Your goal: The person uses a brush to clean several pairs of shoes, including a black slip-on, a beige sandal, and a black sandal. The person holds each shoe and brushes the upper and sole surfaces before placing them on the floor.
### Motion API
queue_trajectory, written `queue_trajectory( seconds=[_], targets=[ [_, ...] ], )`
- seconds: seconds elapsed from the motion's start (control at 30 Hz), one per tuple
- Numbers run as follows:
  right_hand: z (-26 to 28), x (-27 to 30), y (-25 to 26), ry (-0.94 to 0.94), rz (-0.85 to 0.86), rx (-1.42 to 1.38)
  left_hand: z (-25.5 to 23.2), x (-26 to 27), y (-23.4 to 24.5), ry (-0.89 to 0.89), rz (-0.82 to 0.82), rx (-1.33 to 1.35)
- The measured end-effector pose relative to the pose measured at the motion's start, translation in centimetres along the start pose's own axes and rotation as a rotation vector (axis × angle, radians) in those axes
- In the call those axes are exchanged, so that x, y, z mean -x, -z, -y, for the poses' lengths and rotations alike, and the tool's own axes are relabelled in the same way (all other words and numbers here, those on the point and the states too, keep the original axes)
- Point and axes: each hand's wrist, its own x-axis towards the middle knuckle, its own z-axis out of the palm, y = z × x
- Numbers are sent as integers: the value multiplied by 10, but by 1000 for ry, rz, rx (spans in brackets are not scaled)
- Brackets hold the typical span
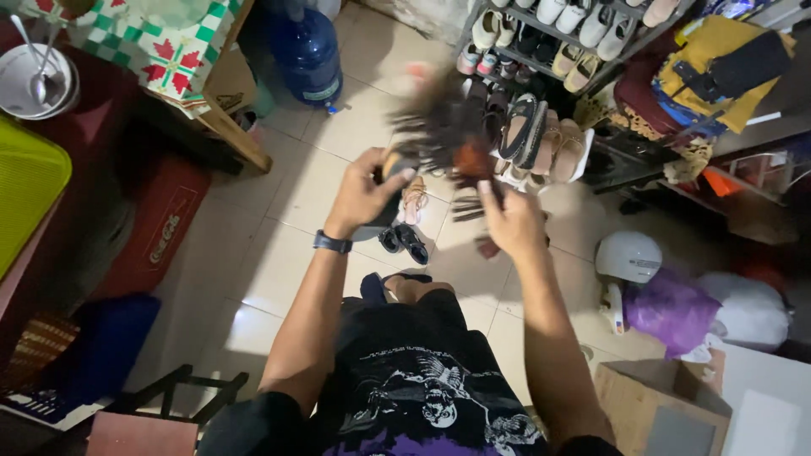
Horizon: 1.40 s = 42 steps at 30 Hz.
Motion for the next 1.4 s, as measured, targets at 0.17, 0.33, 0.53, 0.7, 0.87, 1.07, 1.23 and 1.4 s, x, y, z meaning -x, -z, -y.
queue_trajectory(
  seconds=[0.17,0.33,0.53,0.7,0.87,1.07,1.23,1.4],
  targets=[
    [20,-11,-18,286,45,59,20,4,-14,-226,-157,-154],
    [3,-2,-24,32,-28,115,-19,8,-3,92,-452,169],
    [6,24,-81,-36,148,24,31,14,-14,150,-592,228],
    [-12,18,-99,-195,159,76,46,24,-20,337,-673,844],
    [-1,12,-77,-331,121,-124,58,31,-21,290,-609,893],
    [-3,-8,-80,-275,323,-24,60,44,-29,222,-422,944],
    [-19,-28,-65,-108,-54,18,36,52,-24,340,-394,1020],
    [3,6,-69,15,222,-151,51,47,-31,239,-342,1073]
  ],
)
